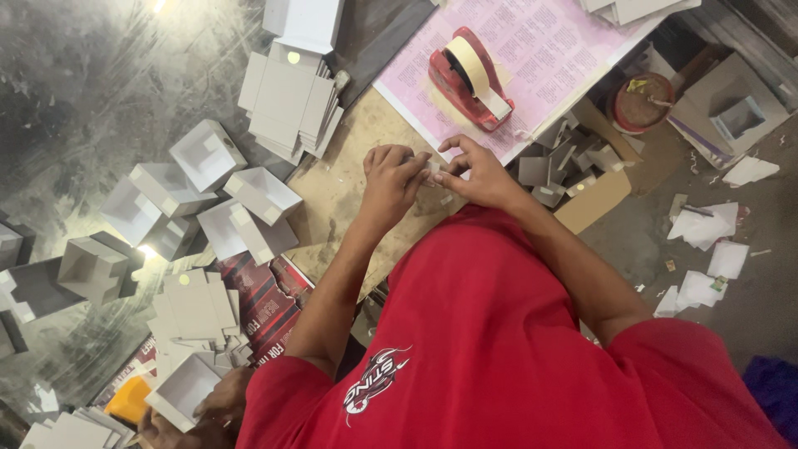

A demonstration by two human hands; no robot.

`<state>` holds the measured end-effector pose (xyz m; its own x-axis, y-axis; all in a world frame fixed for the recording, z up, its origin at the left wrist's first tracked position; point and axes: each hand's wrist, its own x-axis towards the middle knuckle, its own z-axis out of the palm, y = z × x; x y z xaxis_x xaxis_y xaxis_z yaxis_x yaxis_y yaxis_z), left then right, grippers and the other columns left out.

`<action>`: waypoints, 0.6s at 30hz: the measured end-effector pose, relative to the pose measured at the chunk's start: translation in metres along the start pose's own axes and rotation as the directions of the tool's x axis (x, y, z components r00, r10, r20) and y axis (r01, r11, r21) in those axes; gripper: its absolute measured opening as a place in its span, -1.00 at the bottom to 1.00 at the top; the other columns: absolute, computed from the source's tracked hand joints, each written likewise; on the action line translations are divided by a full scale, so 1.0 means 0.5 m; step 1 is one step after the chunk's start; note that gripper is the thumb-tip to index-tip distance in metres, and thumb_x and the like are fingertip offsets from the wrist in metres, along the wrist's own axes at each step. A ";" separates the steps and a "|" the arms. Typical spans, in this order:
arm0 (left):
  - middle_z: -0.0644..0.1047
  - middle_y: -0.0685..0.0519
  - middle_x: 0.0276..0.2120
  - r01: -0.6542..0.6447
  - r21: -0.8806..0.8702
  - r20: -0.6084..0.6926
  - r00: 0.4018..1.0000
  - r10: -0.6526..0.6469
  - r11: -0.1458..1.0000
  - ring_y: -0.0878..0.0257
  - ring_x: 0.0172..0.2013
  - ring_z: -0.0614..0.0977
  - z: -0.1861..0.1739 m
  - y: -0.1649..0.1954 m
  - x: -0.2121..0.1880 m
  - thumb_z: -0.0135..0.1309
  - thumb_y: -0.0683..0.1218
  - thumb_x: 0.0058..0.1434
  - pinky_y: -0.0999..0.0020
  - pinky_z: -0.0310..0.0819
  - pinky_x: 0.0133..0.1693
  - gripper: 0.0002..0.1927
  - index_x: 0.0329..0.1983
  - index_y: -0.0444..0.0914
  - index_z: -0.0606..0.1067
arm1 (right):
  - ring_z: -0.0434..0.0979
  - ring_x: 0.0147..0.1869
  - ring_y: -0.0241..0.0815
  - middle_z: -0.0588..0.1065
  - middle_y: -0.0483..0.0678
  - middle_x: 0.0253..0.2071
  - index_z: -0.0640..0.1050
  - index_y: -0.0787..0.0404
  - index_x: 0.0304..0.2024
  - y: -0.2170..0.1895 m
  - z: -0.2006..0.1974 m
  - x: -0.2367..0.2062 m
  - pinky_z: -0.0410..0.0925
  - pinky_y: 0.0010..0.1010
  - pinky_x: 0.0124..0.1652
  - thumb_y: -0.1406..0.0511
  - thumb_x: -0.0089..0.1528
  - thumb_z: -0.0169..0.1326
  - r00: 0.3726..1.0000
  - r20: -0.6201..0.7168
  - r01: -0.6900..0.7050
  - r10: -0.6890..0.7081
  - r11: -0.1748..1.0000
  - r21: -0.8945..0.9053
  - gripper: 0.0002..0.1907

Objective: The person assembles small white cardboard boxes by folding flaps and securing them with adhesive tape from a handheld dispenser. Completed boxes are placed on the table while additional flat pieces are drawn from a nearby stack.

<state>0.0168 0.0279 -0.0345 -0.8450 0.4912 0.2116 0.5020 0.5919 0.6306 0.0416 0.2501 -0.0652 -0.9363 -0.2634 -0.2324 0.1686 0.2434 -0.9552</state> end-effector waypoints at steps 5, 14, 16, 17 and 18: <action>0.57 0.07 -0.13 0.063 -0.042 0.027 0.998 -0.062 0.997 0.08 0.05 0.50 0.009 -0.014 0.001 0.09 -0.24 0.19 0.07 0.14 0.20 -0.70 -0.03 -0.14 0.63 | 0.44 -0.41 -0.44 0.53 -0.16 -0.49 0.48 0.24 -0.03 0.020 0.019 0.022 0.30 -0.50 -0.38 0.24 0.19 0.29 0.992 -0.005 -0.125 0.125 0.991 0.048 -0.61; 0.58 0.03 -0.10 0.063 -0.042 -0.001 0.998 -0.064 0.997 0.04 0.08 0.51 0.021 -0.023 -0.001 0.06 -0.25 0.16 0.05 0.13 0.22 -0.70 -0.04 -0.19 0.61 | 0.43 -0.46 -0.43 0.54 -0.14 -0.52 0.68 0.31 -0.20 0.008 0.037 0.039 0.33 -0.49 -0.41 0.12 0.16 0.39 0.990 -0.020 -0.142 0.141 0.981 -0.135 -0.62; 0.58 0.02 -0.10 0.058 -0.038 -0.020 0.998 -0.059 0.998 0.04 0.08 0.51 0.022 -0.021 -0.001 0.04 -0.26 0.16 0.06 0.14 0.23 -0.69 -0.04 -0.20 0.61 | 0.44 -0.44 -0.43 0.53 -0.14 -0.52 0.67 0.30 -0.21 0.011 0.028 0.044 0.35 -0.50 -0.41 0.16 0.19 0.34 0.979 0.093 -0.183 0.183 0.983 -0.007 -0.68; 0.59 0.02 -0.10 0.060 -0.035 -0.028 0.998 -0.061 0.998 0.04 0.07 0.52 0.022 -0.020 0.000 0.05 -0.25 0.18 0.06 0.14 0.22 -0.71 -0.05 -0.20 0.61 | 0.45 -0.44 -0.43 0.53 -0.14 -0.52 0.67 0.30 -0.21 0.014 0.022 0.048 0.36 -0.50 -0.40 0.19 0.21 0.32 0.969 0.150 -0.208 0.198 0.977 0.056 -0.71; 0.59 0.03 -0.11 0.062 -0.032 -0.035 0.997 -0.063 0.998 0.05 0.07 0.52 0.022 -0.018 0.000 0.05 -0.24 0.21 0.07 0.14 0.22 -0.73 -0.06 -0.20 0.61 | 0.46 -0.42 -0.43 0.54 -0.14 -0.50 0.67 0.31 -0.21 0.019 0.016 0.052 0.36 -0.50 -0.39 0.22 0.22 0.30 0.969 0.182 -0.181 0.165 0.981 0.070 -0.74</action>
<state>0.0141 0.0296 -0.0485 -0.8809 0.4299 0.1977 0.4425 0.6002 0.6663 0.0214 0.2379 -0.0815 -0.8237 -0.3846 -0.4166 0.3559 0.2213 -0.9079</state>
